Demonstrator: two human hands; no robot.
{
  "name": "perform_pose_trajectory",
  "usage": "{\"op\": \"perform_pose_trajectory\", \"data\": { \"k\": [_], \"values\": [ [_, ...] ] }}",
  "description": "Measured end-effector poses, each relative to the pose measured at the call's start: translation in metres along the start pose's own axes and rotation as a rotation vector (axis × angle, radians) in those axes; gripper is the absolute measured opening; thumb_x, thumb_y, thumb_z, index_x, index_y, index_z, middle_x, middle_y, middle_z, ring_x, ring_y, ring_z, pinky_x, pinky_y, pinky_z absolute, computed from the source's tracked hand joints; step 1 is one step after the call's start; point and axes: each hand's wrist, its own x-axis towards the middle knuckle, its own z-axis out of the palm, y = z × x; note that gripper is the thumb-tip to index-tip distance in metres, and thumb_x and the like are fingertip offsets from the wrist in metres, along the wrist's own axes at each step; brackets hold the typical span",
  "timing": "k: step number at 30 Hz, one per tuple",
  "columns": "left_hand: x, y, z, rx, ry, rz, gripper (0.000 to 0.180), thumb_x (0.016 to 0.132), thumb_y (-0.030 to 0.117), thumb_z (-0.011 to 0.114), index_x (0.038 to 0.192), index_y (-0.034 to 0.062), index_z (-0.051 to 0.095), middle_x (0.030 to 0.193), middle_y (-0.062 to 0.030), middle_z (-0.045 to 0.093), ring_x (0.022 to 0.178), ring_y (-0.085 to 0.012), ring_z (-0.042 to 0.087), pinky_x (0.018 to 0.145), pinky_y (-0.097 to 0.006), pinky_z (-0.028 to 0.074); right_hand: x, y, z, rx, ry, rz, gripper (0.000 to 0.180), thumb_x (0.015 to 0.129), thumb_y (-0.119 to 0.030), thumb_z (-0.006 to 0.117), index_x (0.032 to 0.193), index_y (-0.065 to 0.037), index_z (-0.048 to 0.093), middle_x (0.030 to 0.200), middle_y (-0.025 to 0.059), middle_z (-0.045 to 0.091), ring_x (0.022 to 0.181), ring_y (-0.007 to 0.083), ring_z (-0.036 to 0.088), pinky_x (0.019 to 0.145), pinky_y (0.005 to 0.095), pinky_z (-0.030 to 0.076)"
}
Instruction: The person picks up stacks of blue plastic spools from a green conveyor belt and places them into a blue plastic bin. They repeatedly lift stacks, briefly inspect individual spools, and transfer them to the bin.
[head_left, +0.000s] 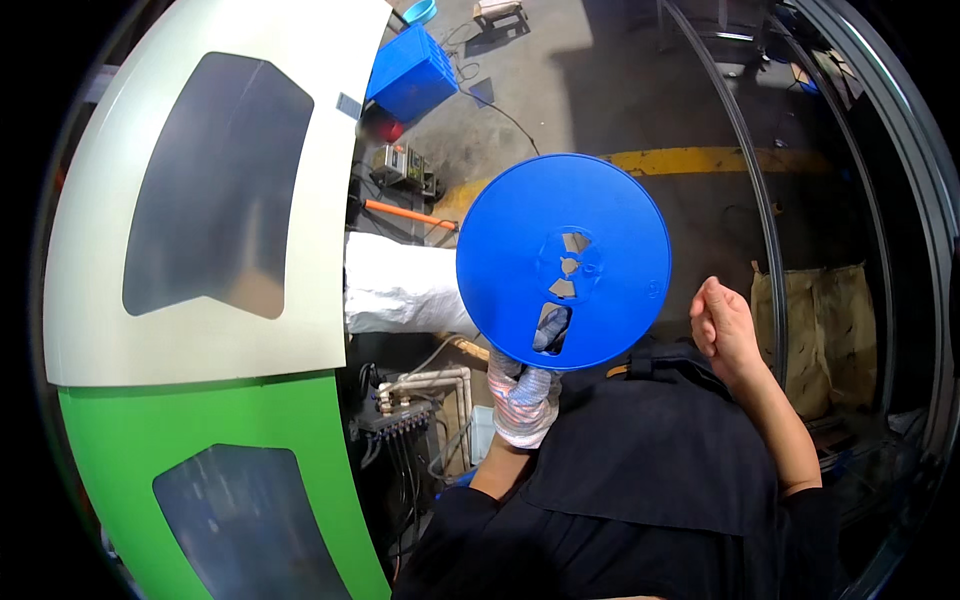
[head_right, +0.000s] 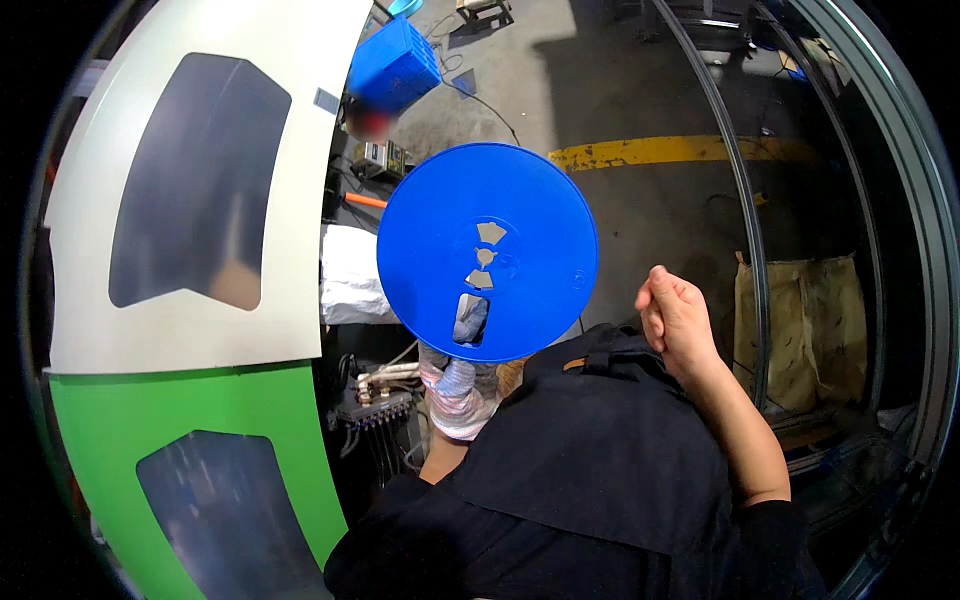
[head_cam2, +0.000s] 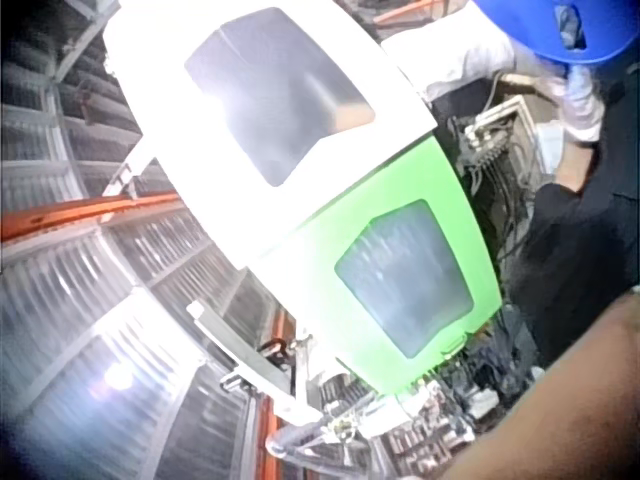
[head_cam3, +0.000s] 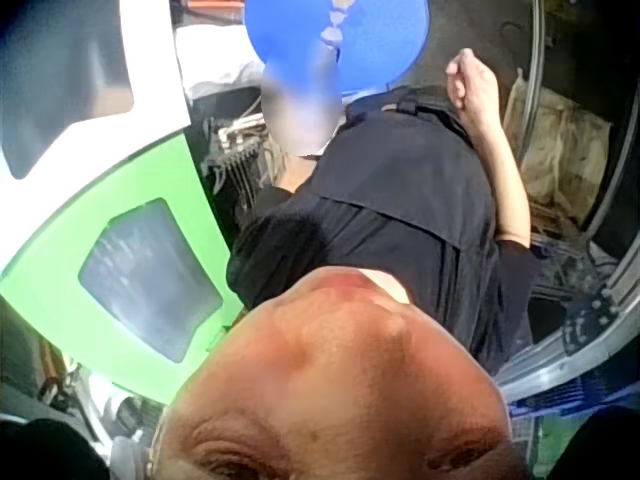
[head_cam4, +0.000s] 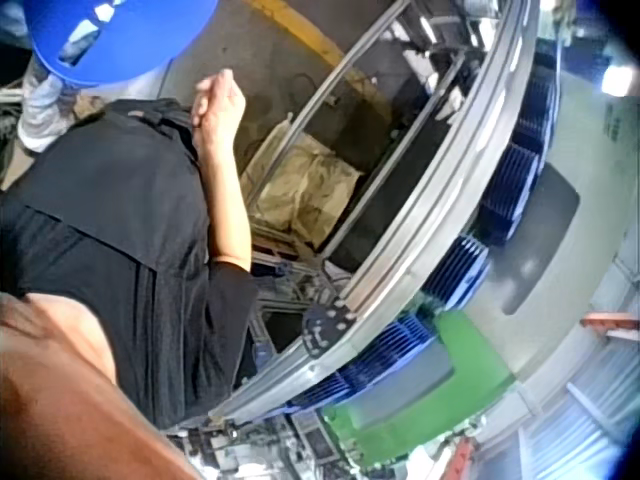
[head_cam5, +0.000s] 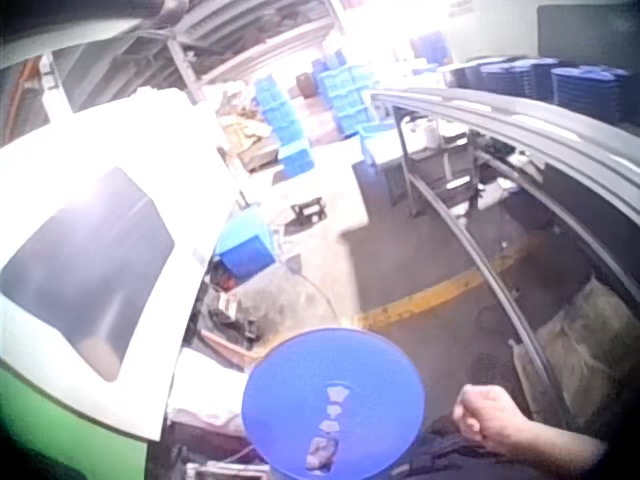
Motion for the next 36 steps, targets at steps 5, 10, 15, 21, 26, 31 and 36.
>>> {"op": "perform_pose_trajectory", "data": {
  "k": [5,10,15,21,26,31,36],
  "values": [
    [-0.006,-0.003,0.009,0.097,0.066,0.075,0.032,0.082,0.000,0.063,0.112,0.0075,0.055,0.118,-0.0203,0.059,0.104,-0.0253,0.060,0.083,-0.034,0.050,0.008,-0.004,0.001,-0.128,0.010,-0.019,0.031,0.094,-0.033,0.052,0.076,-0.008,0.053,0.055,-0.0023,0.049,0.042,0.0043,0.042,0.039,0.0177,0.032],
    [-0.018,-0.009,-0.005,0.087,0.062,0.055,0.030,0.082,-0.001,0.063,0.110,0.0075,0.056,0.118,-0.0202,0.058,0.109,-0.0260,0.058,0.089,-0.036,0.048,0.009,-0.021,0.037,-0.332,-0.069,-0.446,0.027,0.091,-0.025,0.056,0.110,-0.006,0.053,0.102,0.0063,0.054,0.093,0.0136,0.052,0.076,0.0258,0.044],
    [-0.025,-0.015,-0.012,0.047,0.050,0.079,0.031,0.082,0.002,0.064,0.111,0.0079,0.057,0.118,-0.0208,0.058,0.112,-0.0275,0.056,0.095,-0.041,0.044,-0.001,-0.053,0.063,-1.029,-0.221,-1.048,0.042,0.085,-0.031,0.061,0.121,-0.010,0.055,0.137,0.0155,0.038,0.126,0.0298,0.038,0.100,0.0414,0.034],
    [-0.026,-0.011,-0.011,0.073,0.009,0.101,0.032,0.082,0.005,0.066,0.112,0.0083,0.056,0.119,-0.0205,0.058,0.110,-0.0288,0.057,0.094,-0.041,0.045,-0.009,-0.050,0.093,-1.540,-0.110,-1.230,0.056,0.082,-0.067,0.042,0.116,-0.027,0.062,0.145,0.0137,0.032,0.137,0.0386,0.017,0.109,0.0541,0.006],
    [-0.029,-0.006,-0.011,0.123,0.004,0.108,0.031,0.083,0.007,0.066,0.112,0.0086,0.056,0.118,-0.0193,0.058,0.108,-0.0279,0.058,0.091,-0.040,0.047,-0.004,-0.044,0.100,-1.614,-0.079,-1.216,0.063,0.082,-0.071,0.034,0.111,-0.025,0.064,0.147,0.0115,0.029,0.139,0.0388,0.010,0.107,0.0591,-0.002],
    [-0.029,-0.006,-0.015,0.146,-0.036,0.116,0.031,0.083,0.005,0.065,0.112,0.0085,0.055,0.119,-0.0198,0.057,0.108,-0.0281,0.058,0.090,-0.039,0.048,-0.007,-0.041,0.100,-1.589,-0.085,-1.188,0.062,0.082,-0.070,0.035,0.106,-0.021,0.065,0.146,0.0124,0.029,0.139,0.0387,0.011,0.108,0.0584,-0.003],
    [-0.027,-0.005,-0.012,0.075,-0.049,0.078,0.032,0.083,0.003,0.065,0.113,0.0080,0.054,0.119,-0.0207,0.057,0.107,-0.0283,0.059,0.089,-0.039,0.049,-0.013,-0.044,0.098,-1.600,-0.062,-1.199,0.059,0.082,-0.067,0.042,0.104,-0.017,0.065,0.146,0.0141,0.030,0.138,0.0386,0.014,0.108,0.0564,0.000]
  ]
}}
